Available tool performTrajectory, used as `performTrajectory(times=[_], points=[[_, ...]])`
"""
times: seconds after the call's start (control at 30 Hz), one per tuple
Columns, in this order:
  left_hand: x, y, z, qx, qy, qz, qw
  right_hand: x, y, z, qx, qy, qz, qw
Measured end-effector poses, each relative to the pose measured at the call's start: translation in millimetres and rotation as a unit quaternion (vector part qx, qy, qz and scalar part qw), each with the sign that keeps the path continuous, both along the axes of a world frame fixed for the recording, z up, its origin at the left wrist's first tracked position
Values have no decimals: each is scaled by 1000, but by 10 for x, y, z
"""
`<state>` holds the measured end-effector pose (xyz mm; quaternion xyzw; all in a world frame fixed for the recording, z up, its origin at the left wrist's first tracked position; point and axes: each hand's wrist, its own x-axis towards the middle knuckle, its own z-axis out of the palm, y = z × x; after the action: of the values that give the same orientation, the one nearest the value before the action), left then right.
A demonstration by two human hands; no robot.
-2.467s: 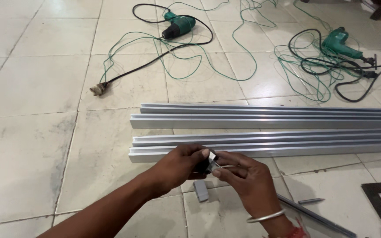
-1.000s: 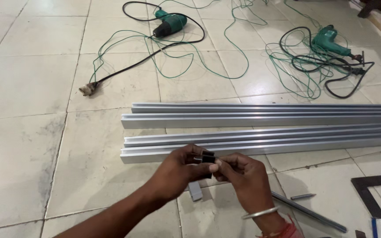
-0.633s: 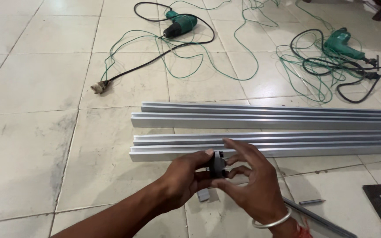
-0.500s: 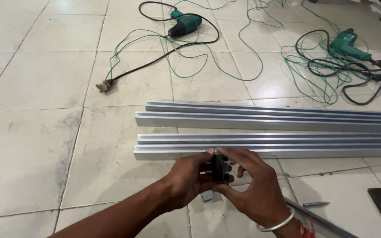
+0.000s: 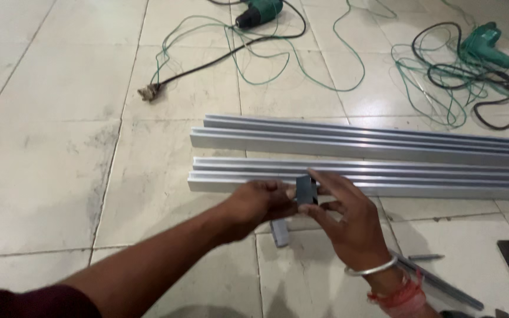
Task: The person sits on the floor fitting a metal bracket onto aluminum extrusion profiles, hammering the bracket to seat it and sliding it along the channel. They insert small pins or screws into the bracket by hand, reposition the profiles, and align the bars together at the end.
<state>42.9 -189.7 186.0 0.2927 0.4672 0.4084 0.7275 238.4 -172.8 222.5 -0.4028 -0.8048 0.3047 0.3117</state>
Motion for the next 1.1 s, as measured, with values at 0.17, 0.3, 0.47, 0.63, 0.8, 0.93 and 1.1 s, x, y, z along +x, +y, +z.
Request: performTrajectory(times=[0.17, 0.3, 0.47, 0.63, 0.8, 0.93, 1.1], points=[[-117, -20, 101, 31, 25, -6, 999, 12, -27, 51, -72, 32, 12, 997], [-140, 11, 161, 44, 27, -1, 999, -5, -33, 61, -159, 114, 14, 981], [-205, 50, 185, 39, 61, 23, 997, 67, 25, 34, -199, 127, -30, 971], [-280, 62, 231, 14, 69, 49, 996, 163, 143, 21, -163, 179, -40, 969], [-235, 73, 253, 9, 85, 39, 996, 176, 151, 43, -173, 138, -74, 972], [-245, 75, 252, 7, 79, 45, 996, 183, 169, 59, -196, 102, -91, 971], [-268, 105, 252, -3, 85, 48, 995, 395, 361, 126, -154, -22, -141, 978]])
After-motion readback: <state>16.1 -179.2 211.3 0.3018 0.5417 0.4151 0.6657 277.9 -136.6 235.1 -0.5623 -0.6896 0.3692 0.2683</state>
